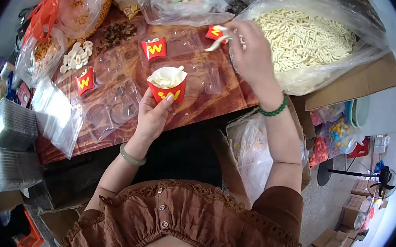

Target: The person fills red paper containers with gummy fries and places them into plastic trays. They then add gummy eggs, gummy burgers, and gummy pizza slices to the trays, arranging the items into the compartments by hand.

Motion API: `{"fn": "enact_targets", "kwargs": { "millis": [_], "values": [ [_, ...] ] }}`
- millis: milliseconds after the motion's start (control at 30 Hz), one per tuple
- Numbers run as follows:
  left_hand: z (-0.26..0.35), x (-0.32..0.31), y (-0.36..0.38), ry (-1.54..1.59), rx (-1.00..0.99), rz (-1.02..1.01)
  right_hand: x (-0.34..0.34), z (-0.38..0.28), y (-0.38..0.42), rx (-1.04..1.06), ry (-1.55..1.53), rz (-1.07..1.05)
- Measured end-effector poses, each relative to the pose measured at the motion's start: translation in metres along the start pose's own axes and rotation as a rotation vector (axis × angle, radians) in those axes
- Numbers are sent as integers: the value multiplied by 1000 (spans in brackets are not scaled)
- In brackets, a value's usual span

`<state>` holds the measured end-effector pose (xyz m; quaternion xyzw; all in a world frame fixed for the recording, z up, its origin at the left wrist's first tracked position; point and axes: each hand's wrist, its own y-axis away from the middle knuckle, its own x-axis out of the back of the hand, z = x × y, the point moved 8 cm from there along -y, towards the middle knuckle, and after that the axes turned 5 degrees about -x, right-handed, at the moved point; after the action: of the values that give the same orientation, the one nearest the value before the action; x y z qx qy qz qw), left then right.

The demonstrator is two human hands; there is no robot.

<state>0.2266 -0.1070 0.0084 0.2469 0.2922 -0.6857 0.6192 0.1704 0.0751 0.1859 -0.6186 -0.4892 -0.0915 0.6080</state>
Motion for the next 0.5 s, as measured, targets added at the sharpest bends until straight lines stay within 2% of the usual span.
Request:
{"fn": "enact_targets", "kwargs": {
  "millis": [33,100,133,200,300,400,500],
  "values": [
    [-1,-2,1,-1,6,-8,13,-3,-3,153,403,147],
    [-3,-7,-2,-2,5,-27,18,-2,3,69,175,41],
    [-1,-7,-3,-6,-33,-32,8,-21,7,62,-53,-97],
    [4,-8,0,-45,-45,-20,-25,-57,24,66,-320,-326],
    [18,1,6,-148,-87,20,-63,-89,37,194,-317,-443],
    [43,21,12,-359,-241,56,-85,-115,36,272,-345,-486],
    [58,46,21,-313,-238,153,-106,-137,32,309,-356,-573]
  ]
}}
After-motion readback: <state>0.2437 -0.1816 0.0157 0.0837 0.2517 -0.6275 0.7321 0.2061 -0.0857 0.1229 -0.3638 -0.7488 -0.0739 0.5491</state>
